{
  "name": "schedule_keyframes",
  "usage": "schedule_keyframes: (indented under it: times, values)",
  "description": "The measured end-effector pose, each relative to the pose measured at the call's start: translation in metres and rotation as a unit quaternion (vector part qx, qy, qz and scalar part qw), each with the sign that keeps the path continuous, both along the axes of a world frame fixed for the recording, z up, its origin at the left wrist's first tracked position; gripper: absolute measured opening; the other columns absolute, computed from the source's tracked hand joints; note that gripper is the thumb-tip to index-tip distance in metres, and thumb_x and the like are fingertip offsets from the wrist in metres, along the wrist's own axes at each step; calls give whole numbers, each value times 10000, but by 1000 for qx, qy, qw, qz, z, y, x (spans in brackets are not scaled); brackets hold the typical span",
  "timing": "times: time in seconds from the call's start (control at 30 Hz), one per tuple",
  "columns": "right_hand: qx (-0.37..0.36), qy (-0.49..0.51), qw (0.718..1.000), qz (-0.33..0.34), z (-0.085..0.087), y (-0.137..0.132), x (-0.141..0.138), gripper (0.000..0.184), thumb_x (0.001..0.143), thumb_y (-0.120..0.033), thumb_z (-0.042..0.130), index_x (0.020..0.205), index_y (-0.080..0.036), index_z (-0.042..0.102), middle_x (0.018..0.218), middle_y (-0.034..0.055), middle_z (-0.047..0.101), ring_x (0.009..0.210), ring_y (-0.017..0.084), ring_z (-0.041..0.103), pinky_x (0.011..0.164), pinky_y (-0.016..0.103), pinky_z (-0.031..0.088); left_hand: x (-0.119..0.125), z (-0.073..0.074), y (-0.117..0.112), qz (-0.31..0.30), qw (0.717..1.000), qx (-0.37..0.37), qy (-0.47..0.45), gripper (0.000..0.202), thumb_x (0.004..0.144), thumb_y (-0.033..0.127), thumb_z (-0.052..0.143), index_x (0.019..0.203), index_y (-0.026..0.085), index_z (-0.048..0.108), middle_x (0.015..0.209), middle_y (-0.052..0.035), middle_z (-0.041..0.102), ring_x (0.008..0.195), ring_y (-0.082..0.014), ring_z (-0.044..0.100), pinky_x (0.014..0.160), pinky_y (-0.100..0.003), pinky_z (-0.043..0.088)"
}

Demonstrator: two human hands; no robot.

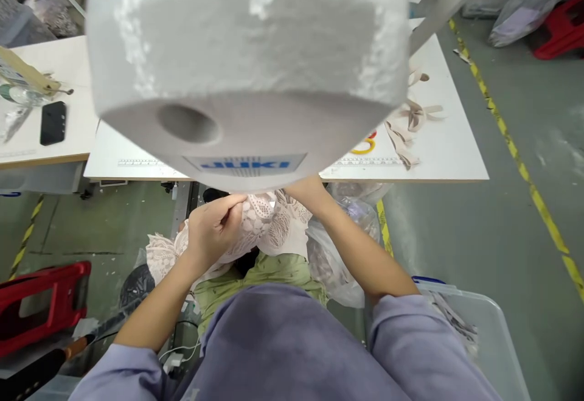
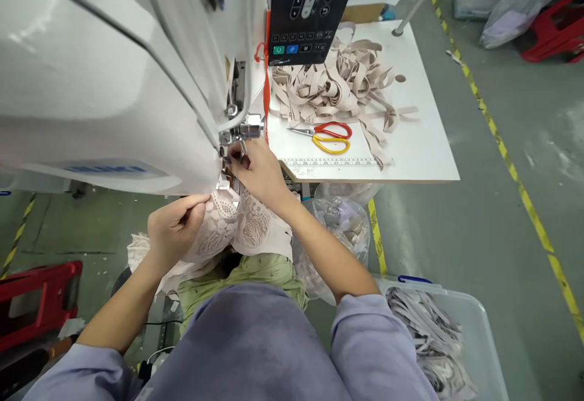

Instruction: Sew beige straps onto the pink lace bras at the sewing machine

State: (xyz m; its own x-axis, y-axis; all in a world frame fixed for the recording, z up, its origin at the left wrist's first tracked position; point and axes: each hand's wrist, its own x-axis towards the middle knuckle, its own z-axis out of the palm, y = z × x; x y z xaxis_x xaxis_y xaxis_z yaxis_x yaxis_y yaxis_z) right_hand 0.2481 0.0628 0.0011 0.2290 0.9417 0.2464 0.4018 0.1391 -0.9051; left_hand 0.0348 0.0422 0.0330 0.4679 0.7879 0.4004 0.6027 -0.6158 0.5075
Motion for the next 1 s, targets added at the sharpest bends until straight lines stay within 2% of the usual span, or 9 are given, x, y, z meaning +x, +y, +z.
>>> schedule_keyframes:
  times: [0.23,0.4,0.53,0.6,0.67,0.73,0.8,0.9,1.0]
  values:
    - [-8,-3,1000,8,7,-4,3,68,856,-276,620,874,-232,670,1035,56,655,873,228,646,838,425,565,4,1,-1,-12,1000,-4,-1,241,941,216,549,984,193,785,932,-37,807,750,-160,751,678,-228,585]
    - [-14,-16,1000,3,7,-5,4,72,845,-290,622,860,-228,654,992,58,651,858,232,645,856,431,557,5,2,-2,-22,1000,-14,-14,237,943,206,546,979,187,780,943,-41,805,785,-162,750,692,-224,567]
    - [-5,-26,1000,-6,5,-7,4,78,836,-293,604,862,-234,647,936,57,635,835,231,618,841,428,552,3,0,-3,-5,999,-48,-17,222,943,225,554,1003,192,765,840,-21,785,662,-125,696,620,-200,512]
    - [-4,-20,1000,-8,3,-8,4,78,838,-302,587,840,-238,632,923,55,631,824,228,602,812,414,549,1,-3,-3,9,998,-64,-17,189,937,240,571,989,192,746,668,15,711,548,-105,614,543,-195,450]
    - [-8,-16,1000,-9,2,-7,3,82,833,-308,577,794,-242,607,890,53,619,833,233,587,792,406,541,0,-6,-2,20,997,-71,-17,139,928,259,590,905,190,709,518,57,564,451,-91,497,481,-199,376]
    - [-9,-10,1000,-14,0,-6,2,98,824,-313,579,755,-245,583,861,55,602,875,245,575,793,404,530,0,-7,-1,26,997,-77,-19,118,922,271,598,852,195,657,472,81,461,414,-86,413,458,-206,329]
    - [-8,29,999,-27,-1,-6,0,117,827,-331,598,747,-247,577,855,58,594,886,245,570,789,398,522,0,-5,0,26,995,-97,-20,93,926,272,584,881,201,625,475,91,439,409,-88,395,463,-210,318]
    - [-11,107,993,-41,-7,-21,-8,153,892,-392,583,826,-254,589,800,40,589,747,207,568,713,374,522,-1,-1,1,24,989,-142,-13,103,939,308,571,943,207,586,514,87,494,444,-102,473,483,-210,332]
    - [-11,188,982,-31,-20,-68,-21,210,972,-459,491,1002,-274,585,674,-3,581,597,183,564,601,345,518,-7,-1,-2,-1,989,-145,38,273,881,437,665,993,206,571,576,71,565,490,-121,537,485,-216,318]
